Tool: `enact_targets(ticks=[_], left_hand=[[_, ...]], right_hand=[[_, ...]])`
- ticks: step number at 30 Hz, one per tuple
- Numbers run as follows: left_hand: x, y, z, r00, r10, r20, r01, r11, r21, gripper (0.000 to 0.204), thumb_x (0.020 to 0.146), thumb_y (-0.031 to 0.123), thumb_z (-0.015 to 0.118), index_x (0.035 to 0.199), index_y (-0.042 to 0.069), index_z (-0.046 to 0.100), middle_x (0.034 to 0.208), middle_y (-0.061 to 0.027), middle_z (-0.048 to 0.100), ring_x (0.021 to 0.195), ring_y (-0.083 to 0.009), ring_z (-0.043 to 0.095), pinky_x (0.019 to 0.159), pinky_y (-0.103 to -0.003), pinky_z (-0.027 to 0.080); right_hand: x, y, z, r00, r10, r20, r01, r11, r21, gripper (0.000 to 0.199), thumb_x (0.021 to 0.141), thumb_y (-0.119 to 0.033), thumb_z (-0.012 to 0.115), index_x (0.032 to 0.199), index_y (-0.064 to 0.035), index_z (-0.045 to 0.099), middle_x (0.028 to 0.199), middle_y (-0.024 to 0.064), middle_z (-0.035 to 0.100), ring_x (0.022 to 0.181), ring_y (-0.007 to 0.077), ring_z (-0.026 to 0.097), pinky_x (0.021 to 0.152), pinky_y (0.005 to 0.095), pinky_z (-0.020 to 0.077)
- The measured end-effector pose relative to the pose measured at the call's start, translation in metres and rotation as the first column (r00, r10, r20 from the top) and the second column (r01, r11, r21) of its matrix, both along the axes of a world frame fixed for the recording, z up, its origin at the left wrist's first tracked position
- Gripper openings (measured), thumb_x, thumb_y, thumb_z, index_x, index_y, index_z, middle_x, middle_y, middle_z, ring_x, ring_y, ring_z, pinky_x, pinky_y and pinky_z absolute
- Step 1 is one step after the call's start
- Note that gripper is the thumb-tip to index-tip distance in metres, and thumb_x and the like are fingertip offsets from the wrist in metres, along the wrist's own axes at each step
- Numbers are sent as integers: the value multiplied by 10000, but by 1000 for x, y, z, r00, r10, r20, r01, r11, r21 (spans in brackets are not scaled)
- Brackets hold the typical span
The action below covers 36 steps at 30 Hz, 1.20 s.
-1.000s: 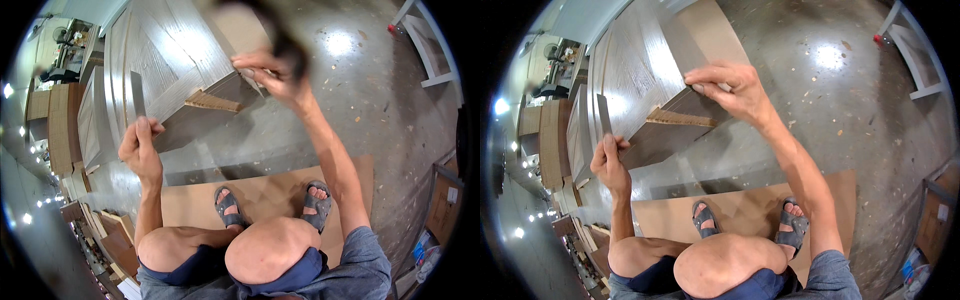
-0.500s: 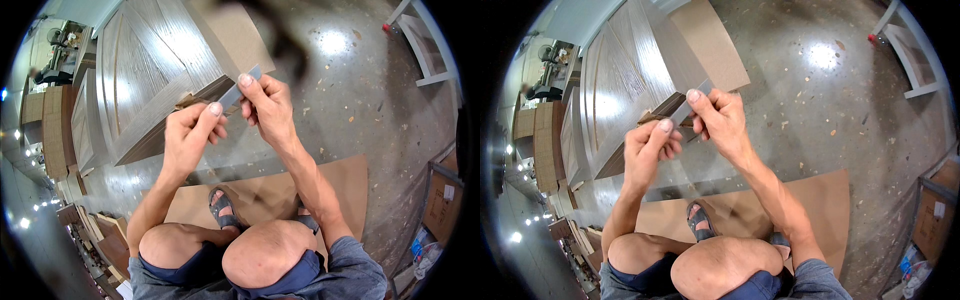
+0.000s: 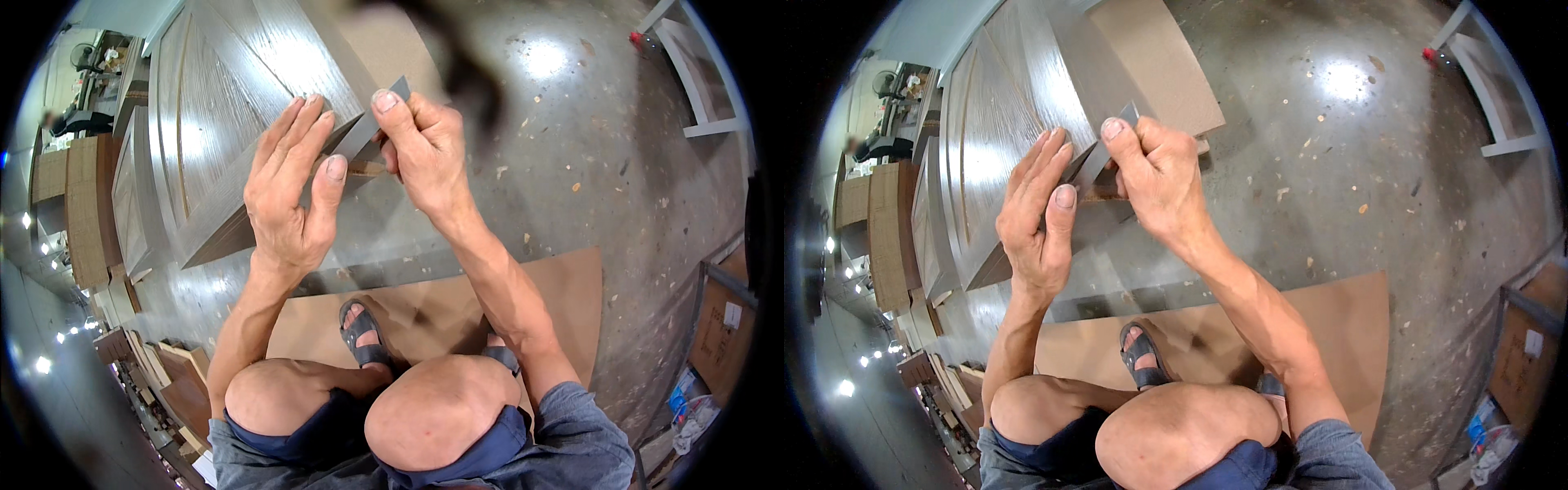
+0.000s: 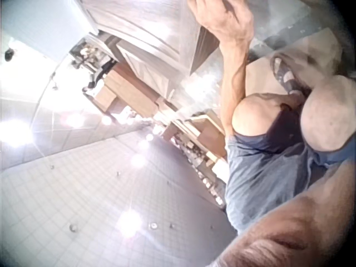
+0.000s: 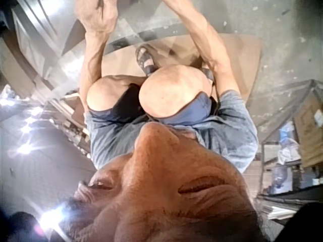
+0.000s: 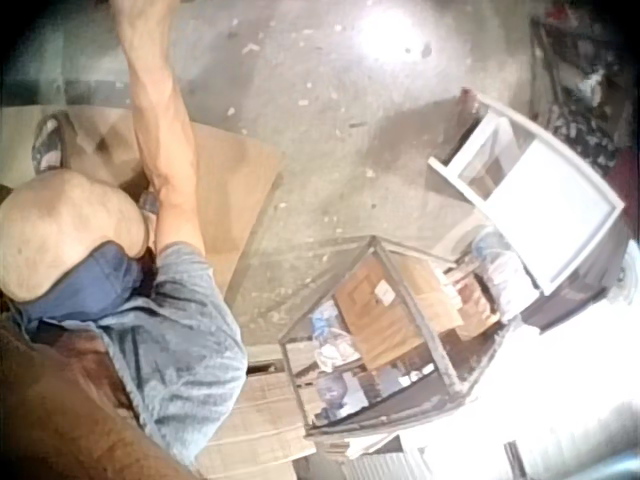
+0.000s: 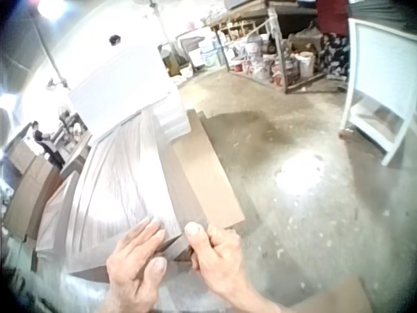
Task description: The person uses a small metal blade to scrape and clean the edges of a grey furniture unit while squatting, then stands and aligns white wooden planks on a table using a rubber mallet.
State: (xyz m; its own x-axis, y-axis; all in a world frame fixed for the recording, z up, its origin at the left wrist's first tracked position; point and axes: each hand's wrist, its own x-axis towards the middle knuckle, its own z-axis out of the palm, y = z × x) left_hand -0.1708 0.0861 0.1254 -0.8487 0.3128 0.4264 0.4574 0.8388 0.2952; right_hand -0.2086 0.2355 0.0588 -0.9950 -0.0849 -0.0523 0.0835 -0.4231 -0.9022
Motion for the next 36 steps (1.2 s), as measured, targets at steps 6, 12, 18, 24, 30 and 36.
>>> enact_targets(ticks=[6,12,18,24,30,36], left_hand=[[1,-1,-5,1000,-8,-18,8,1000,25,357,907,157,608,1180,-70,648,1236,-243,637,1251,-414,542,1064,-465,407],[3,-2,-7,1000,-6,-11,7,999,40,362,908,174,611,1175,-67,652,1232,-247,638,1255,-408,545,1084,-476,390],[2,-1,-9,1000,4,-26,-3,999,45,371,911,190,611,1176,-66,652,1231,-245,640,1244,-401,558,1090,-493,380],[2,1,-8,1000,16,-16,-15,998,64,373,912,202,609,1177,-57,655,1231,-237,642,1244,-404,557,1090,-498,377],[3,-2,-10,1000,14,-27,-13,998,54,379,902,203,612,1177,-55,656,1236,-237,640,1248,-401,555,1092,-504,372],[2,0,-13,1000,13,-20,-12,996,85,379,898,199,617,1177,-56,655,1237,-241,639,1252,-408,550,1092,-507,369]], right_hand=[[10,-11,-18,996,-75,46,76,997,-20,472,983,-334,584,636,-21,520,523,-10,487,477,53,433,430,261,359],[2,-8,-5,999,-53,13,53,999,-7,460,983,-308,574,626,-26,507,536,-9,496,490,52,430,430,262,357],[3,-11,-9,997,-59,55,62,997,-48,444,962,-320,578,641,-16,543,538,-4,499,489,58,430,429,254,336],[-12,7,9,994,91,58,-91,996,7,412,930,-309,586,646,-10,573,513,-11,467,466,60,408,417,249,303],[-10,8,-7,960,222,171,-195,967,-164,407,923,-314,607,625,-42,552,496,-36,422,420,49,347,393,253,259],[-17,18,-3,948,303,100,-280,940,-194,394,929,-321,599,635,-66,539,497,-45,407,421,44,323,395,246,235]])
